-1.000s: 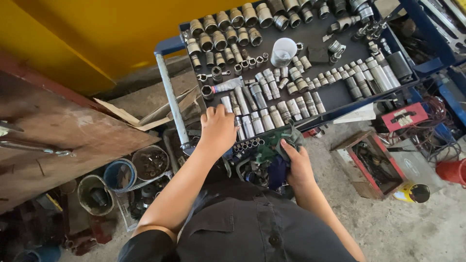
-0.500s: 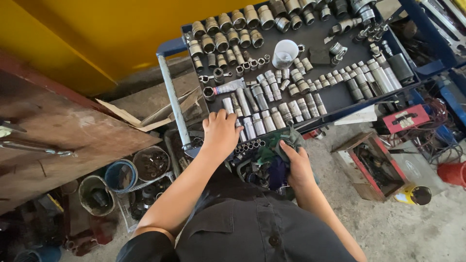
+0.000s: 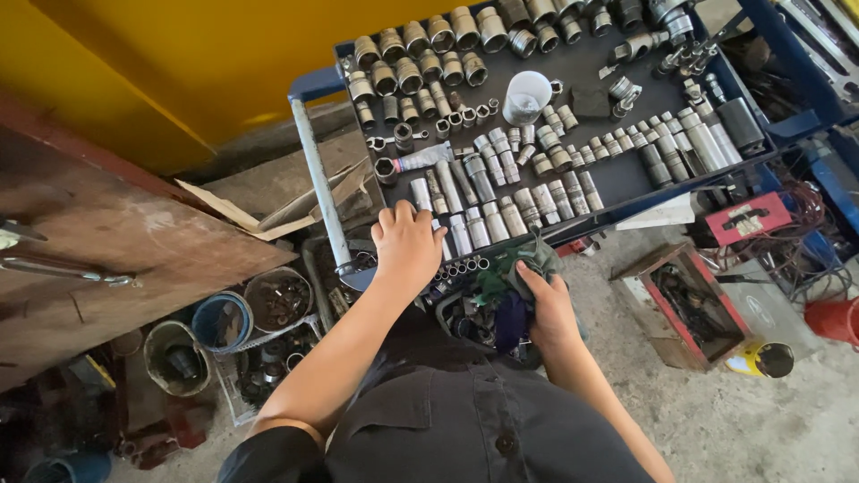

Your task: Sorting through metal components in a storage bin and cleaning a selected part with a cloth in a workshop environment.

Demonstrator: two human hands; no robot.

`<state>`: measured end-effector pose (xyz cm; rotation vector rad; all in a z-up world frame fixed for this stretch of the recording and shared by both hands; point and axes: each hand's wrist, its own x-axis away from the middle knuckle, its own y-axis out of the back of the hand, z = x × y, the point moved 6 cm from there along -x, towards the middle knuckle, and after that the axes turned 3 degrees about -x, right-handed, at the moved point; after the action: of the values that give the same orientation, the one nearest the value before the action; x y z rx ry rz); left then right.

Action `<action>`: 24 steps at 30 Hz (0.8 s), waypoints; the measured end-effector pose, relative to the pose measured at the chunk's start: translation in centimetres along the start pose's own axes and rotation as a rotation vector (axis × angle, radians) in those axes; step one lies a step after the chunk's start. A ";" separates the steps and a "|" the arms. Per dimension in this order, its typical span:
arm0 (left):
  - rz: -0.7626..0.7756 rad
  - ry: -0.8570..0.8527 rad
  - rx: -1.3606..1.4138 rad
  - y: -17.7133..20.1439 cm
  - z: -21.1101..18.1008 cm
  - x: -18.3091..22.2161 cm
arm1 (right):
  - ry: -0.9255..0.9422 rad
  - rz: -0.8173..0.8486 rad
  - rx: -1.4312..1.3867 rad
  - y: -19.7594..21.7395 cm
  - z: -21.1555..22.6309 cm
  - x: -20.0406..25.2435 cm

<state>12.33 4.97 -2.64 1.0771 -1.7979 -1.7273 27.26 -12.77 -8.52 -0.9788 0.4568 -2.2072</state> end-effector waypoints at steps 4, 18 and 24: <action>-0.020 0.022 0.042 0.6 0.1 0.1 | -0.021 -0.027 -0.002 0.5 -0.6 -0.5; -0.029 0.022 0.097 1.5 -0.2 0.4 | -0.045 0.021 0.001 -1.3 -0.6 -0.7; 0.006 0.030 0.000 2.5 1.8 -2.6 | -0.031 0.038 -0.015 -0.8 -0.5 -0.9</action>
<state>11.95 7.89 0.03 1.0904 -1.7809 -1.6985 27.01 -11.57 -8.85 -1.0021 0.4749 -2.1547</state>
